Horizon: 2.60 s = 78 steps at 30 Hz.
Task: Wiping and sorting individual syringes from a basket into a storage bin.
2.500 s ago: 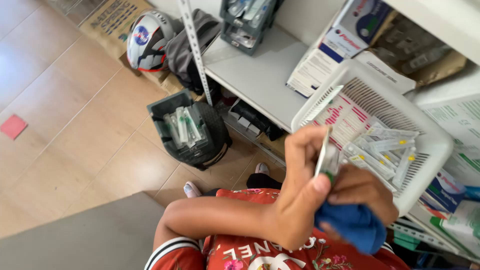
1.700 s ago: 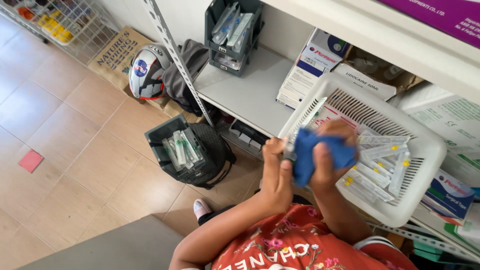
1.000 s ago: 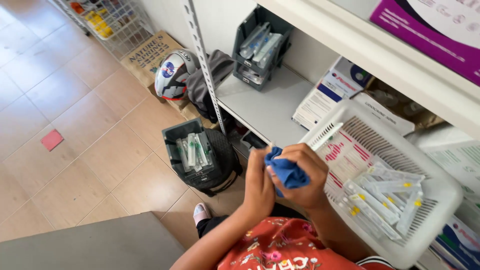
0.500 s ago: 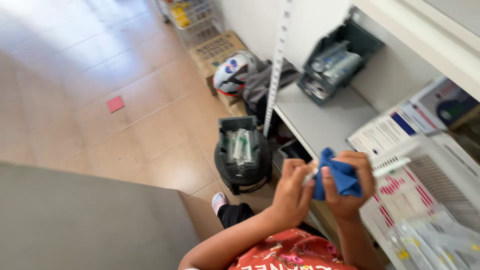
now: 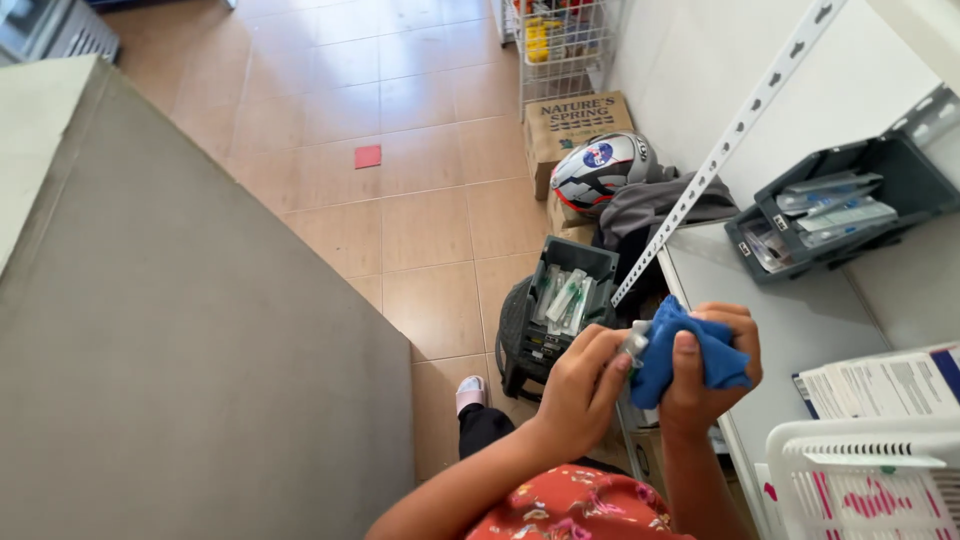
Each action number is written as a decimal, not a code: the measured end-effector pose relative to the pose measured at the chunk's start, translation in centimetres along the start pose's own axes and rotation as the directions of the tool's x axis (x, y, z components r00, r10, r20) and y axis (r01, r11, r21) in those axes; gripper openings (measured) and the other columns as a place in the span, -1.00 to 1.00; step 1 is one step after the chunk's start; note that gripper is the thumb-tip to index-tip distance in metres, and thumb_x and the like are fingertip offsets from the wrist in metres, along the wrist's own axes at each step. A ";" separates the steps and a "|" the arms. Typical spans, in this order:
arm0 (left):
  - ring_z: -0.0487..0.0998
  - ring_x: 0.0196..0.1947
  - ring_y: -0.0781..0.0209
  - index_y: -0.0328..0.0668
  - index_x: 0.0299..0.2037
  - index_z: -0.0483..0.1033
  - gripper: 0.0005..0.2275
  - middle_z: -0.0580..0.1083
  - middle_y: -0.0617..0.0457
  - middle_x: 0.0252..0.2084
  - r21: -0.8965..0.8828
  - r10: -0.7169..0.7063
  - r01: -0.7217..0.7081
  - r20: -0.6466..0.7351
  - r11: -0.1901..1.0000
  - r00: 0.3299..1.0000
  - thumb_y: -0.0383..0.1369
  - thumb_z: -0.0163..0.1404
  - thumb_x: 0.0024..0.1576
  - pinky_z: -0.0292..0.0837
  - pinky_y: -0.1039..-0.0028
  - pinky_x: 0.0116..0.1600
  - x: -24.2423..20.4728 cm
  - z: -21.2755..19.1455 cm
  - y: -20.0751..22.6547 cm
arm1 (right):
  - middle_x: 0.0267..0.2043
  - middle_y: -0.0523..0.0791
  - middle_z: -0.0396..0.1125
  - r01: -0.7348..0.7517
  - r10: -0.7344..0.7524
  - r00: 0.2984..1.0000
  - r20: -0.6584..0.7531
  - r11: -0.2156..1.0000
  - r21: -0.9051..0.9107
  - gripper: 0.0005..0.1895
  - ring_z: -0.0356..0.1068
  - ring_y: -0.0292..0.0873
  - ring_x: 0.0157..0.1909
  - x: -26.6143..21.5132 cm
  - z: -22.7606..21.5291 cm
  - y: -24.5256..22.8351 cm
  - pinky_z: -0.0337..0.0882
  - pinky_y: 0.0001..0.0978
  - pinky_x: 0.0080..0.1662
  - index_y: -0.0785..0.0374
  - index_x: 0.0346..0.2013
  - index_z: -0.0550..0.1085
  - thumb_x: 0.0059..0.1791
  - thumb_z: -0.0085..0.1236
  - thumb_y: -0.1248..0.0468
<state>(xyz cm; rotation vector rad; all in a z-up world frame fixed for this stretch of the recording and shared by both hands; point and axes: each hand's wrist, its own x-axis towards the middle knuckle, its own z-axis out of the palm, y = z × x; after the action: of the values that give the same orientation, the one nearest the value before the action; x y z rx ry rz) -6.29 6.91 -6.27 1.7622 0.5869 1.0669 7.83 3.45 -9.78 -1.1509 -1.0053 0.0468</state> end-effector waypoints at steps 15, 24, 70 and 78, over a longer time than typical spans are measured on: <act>0.35 -0.44 0.43 -0.26 -0.05 0.27 -0.73 0.39 0.04 -0.28 -0.265 -0.200 0.104 -0.367 0.958 0.908 -0.29 0.09 0.29 0.25 0.62 -0.37 -6.2 3.3 -4.6 | -0.13 -0.08 0.35 -0.152 0.094 0.944 0.315 0.974 0.165 -0.75 0.31 -0.25 -0.12 0.6 0.5 -0.9 0.32 -0.40 0.06 0.29 -0.20 0.40 -0.02 0.20 0.20; 0.33 -0.28 0.43 -0.27 -0.13 0.40 -0.78 0.33 0.13 -0.35 -0.107 -0.167 0.131 -0.497 0.986 0.851 -0.30 -0.23 0.41 0.32 0.55 -0.15 -2.7 -1.6 -2.5 | -0.22 -0.02 0.34 0.196 -0.202 0.846 0.493 0.979 0.064 -0.70 0.40 -0.07 -0.19 -1.1 3.1 -3.1 0.40 -0.31 -0.10 0.27 -0.24 0.43 -0.16 0.36 0.30; 0.45 -0.07 0.46 -0.29 0.06 0.50 -0.75 0.50 0.13 -0.08 -0.672 -0.428 0.161 -0.252 0.723 0.868 -0.30 -0.12 0.34 0.37 0.61 0.08 -2.3 0.4 -7.0 | -0.27 -0.04 0.38 0.258 -0.201 0.821 0.534 0.966 -0.034 -0.75 0.46 -0.04 -0.23 2.0 3.8 -2.2 0.45 -0.28 -0.17 0.26 -0.32 0.48 -0.19 0.40 0.34; 0.37 -0.32 0.42 -0.28 0.06 0.47 -0.70 0.43 0.16 -0.25 -0.615 -0.423 0.043 -0.487 0.787 0.765 -0.21 -0.12 0.33 0.30 0.57 -0.26 -1.5 -2.8 -7.8 | -0.26 -0.05 0.39 0.114 -0.150 0.721 0.676 0.989 0.097 -0.74 0.49 -0.02 -0.21 -1.2 4.2 -3.2 0.50 -0.29 -0.14 0.25 -0.30 0.48 -0.17 0.41 0.32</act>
<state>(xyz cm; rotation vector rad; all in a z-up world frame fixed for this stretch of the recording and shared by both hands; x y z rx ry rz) -8.91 10.47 -13.48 0.7570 0.7578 1.4409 2.84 4.48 -7.86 -1.0212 -1.7365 0.4087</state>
